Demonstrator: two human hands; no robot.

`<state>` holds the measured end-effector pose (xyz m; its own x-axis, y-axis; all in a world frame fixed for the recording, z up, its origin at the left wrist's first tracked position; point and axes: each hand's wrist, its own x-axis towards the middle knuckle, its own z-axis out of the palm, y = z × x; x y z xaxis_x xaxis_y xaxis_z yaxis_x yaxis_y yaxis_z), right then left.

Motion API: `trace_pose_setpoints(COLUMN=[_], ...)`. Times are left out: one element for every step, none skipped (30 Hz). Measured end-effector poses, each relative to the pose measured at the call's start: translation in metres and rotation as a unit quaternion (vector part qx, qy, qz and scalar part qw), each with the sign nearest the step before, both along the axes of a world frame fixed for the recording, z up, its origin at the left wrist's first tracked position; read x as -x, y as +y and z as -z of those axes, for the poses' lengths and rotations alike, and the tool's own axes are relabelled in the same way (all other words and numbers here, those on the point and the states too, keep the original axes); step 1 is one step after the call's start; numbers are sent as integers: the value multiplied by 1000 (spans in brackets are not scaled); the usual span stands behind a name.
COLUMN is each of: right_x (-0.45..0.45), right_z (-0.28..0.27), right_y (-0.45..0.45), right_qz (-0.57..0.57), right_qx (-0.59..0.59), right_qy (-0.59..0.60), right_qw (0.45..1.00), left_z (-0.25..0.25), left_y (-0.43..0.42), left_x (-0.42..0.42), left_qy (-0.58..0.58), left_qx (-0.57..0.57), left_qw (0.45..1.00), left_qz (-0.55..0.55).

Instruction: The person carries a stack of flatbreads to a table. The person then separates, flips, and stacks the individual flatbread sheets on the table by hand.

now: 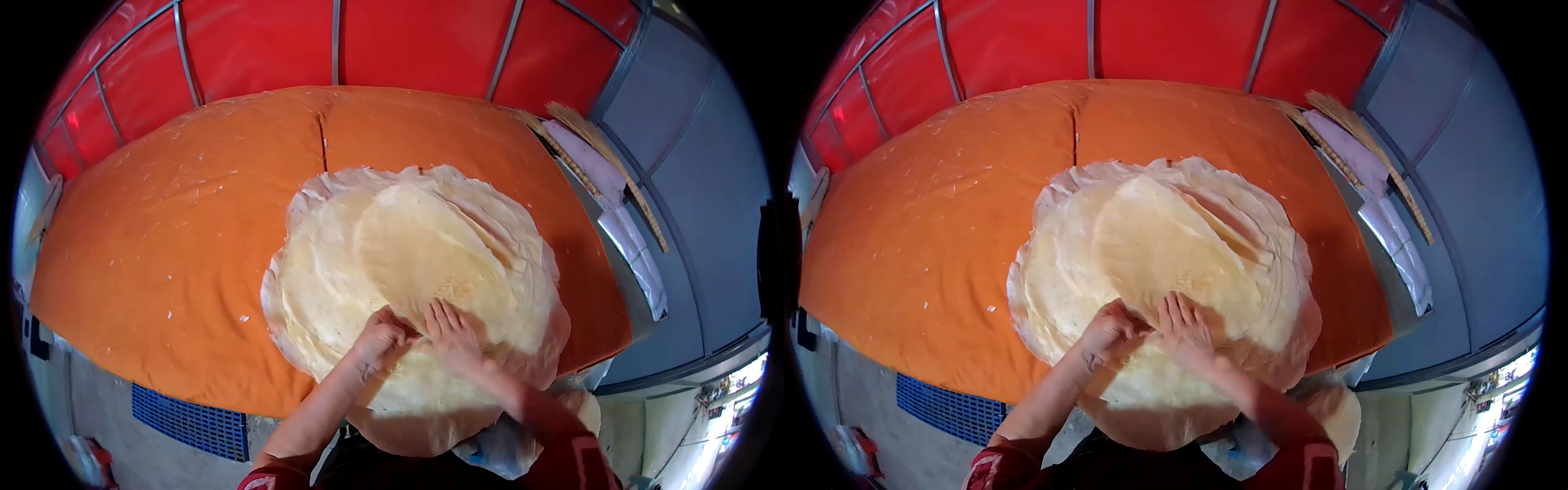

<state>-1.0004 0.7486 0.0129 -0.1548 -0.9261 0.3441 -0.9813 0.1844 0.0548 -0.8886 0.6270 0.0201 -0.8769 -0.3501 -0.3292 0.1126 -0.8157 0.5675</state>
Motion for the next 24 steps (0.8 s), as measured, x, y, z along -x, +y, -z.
trace_pose_setpoints(right_x=[-2,-4,-4,-1,9,19,26,30,42,54,53,60,66,70,75,80,92,106,121,166,173,169,164,159], right_z=[2,3,3,0,-7,-17,-32,-51,-61,-72,-106,-119,-128,-129,-127,-128,-136,-160,-183,-189,-218,-248,-267,-272], right_y=[1,2,1,-2,-7,-12,-19,-21,-26,-31,-34,-40,-44,-48,-54,-59,-65,-72,-80,-96,-102,-101,-98,-97], right_qz=[-6,8,22,19,33,49,66,68,52,36,37,31,25,24,8,-8,-6,-20,-34,-36,62,52,42,46], right_qx=[0,9,20,21,-39,-100,-161,-191,-204,-218,-179,-189,-198,-197,-206,-215,-165,-146,-126,-118,-68,-19,30,31], right_qy=[3,-9,-23,-22,-79,-135,-191,-166,-158,-150,-206,-214,-220,-217,-187,-156,-215,-228,-241,-131,-58,-52,-47,-48], right_qw=[1000,1000,999,999,996,985,966,965,965,964,961,958,955,956,961,964,963,962,962,984,994,997,998,997], left_z=[-2,-5,-8,-10,-7,-1,3,5,6,6,7,8,8,5,0,-6,-9,2,10,18,22,21,16,15], left_y=[4,7,8,6,3,-1,-3,-4,-6,-8,-13,-19,-26,-33,-42,-52,-59,-63,-69,-74,-76,-74,-69,-66], left_x=[2,3,3,1,0,-3,-7,-12,-17,-22,-23,-22,-21,-19,-15,-11,-10,-1,2,2,1,0,-5,-8], left_qy=[17,33,48,66,66,-14,-95,-95,-106,-117,-116,-162,-206,-197,-193,-215,-240,-221,-218,-234,-250,-249,-229,-209], left_qx=[45,90,135,158,160,125,88,88,71,53,53,88,123,122,122,122,124,123,126,132,137,140,133,124], left_qw=[999,995,990,985,985,992,991,991,990,987,988,971,947,938,938,942,944,942,942,942,942,942,947,952], left_qz=[-7,-15,-21,-10,-13,-21,-29,-28,-60,-92,-91,-153,-215,-257,-260,-226,-191,-219,-220,-199,-176,-175,-180,-184])
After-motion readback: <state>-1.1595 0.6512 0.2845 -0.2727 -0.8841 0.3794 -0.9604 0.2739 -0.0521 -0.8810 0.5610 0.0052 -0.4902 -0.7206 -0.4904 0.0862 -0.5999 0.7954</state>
